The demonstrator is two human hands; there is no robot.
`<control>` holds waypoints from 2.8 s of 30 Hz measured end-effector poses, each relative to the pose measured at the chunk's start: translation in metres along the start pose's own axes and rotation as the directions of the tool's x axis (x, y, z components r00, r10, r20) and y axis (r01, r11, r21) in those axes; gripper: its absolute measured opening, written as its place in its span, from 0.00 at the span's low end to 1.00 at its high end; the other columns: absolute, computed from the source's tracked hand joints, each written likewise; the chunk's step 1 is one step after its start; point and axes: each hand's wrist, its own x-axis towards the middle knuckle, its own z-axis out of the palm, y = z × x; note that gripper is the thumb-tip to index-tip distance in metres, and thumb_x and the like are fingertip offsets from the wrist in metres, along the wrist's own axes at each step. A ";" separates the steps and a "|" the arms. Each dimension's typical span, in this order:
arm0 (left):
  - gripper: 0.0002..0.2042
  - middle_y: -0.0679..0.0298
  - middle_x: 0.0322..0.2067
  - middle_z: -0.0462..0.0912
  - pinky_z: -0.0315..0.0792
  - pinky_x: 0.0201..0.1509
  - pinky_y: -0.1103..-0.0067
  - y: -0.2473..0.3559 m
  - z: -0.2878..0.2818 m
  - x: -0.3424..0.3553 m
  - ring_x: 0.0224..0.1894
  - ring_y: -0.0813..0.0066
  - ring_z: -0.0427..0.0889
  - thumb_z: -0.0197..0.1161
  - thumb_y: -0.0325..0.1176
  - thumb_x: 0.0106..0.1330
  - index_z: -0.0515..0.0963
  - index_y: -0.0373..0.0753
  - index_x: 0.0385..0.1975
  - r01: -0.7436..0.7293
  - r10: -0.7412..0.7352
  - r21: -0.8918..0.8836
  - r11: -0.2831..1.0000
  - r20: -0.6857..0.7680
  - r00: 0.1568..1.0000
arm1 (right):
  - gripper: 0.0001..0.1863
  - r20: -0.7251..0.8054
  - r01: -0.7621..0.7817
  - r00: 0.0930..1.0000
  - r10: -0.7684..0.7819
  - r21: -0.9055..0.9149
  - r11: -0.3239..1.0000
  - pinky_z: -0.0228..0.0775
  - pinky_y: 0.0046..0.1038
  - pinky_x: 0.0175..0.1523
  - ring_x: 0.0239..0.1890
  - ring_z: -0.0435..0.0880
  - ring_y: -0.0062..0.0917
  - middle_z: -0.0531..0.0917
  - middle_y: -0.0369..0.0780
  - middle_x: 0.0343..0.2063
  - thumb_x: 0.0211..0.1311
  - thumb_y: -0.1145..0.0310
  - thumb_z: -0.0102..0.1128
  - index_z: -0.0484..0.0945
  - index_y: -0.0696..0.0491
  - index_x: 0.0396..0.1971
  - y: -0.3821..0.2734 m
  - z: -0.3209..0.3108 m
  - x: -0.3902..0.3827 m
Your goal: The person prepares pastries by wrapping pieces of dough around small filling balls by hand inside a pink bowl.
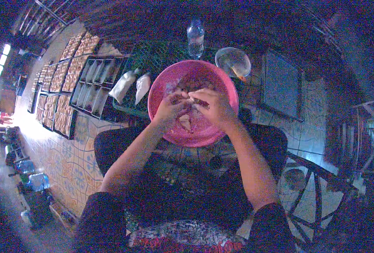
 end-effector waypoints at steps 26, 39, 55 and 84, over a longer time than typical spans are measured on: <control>0.09 0.61 0.40 0.87 0.79 0.46 0.74 0.011 0.010 -0.007 0.40 0.75 0.84 0.64 0.32 0.71 0.83 0.35 0.44 -0.038 0.086 0.539 0.841 -0.064 0.994 | 0.12 -0.004 -0.210 0.978 0.210 0.015 0.978 0.75 0.31 0.50 0.43 0.86 0.34 0.87 0.44 0.40 0.61 0.68 0.69 0.85 0.55 0.43 0.004 0.007 -0.002; 0.13 0.54 0.39 0.88 0.79 0.50 0.70 0.010 0.010 -0.009 0.41 0.60 0.88 0.71 0.35 0.62 0.86 0.36 0.44 -0.289 0.430 0.775 0.562 0.025 0.903 | 0.13 0.219 -0.528 0.848 0.482 0.278 0.803 0.76 0.35 0.51 0.46 0.87 0.33 0.88 0.46 0.44 0.64 0.66 0.65 0.85 0.59 0.44 0.024 0.012 -0.009; 0.14 0.59 0.35 0.88 0.78 0.42 0.76 0.004 0.017 -0.010 0.35 0.76 0.84 0.66 0.39 0.70 0.83 0.34 0.45 -0.241 0.330 0.636 0.733 -0.023 0.944 | 0.14 -0.009 -0.207 0.978 0.207 0.011 0.978 0.77 0.25 0.46 0.40 0.85 0.22 0.86 0.39 0.38 0.54 0.75 0.72 0.85 0.54 0.42 0.015 0.004 -0.004; 0.13 0.57 0.45 0.86 0.79 0.52 0.71 0.011 0.009 -0.009 0.46 0.63 0.85 0.68 0.23 0.59 0.85 0.36 0.44 -0.502 0.570 0.754 0.424 0.209 0.795 | 0.14 0.254 -0.605 0.736 0.628 0.664 0.440 0.80 0.24 0.48 0.43 0.86 0.21 0.88 0.35 0.42 0.66 0.63 0.67 0.85 0.56 0.46 0.027 0.018 -0.013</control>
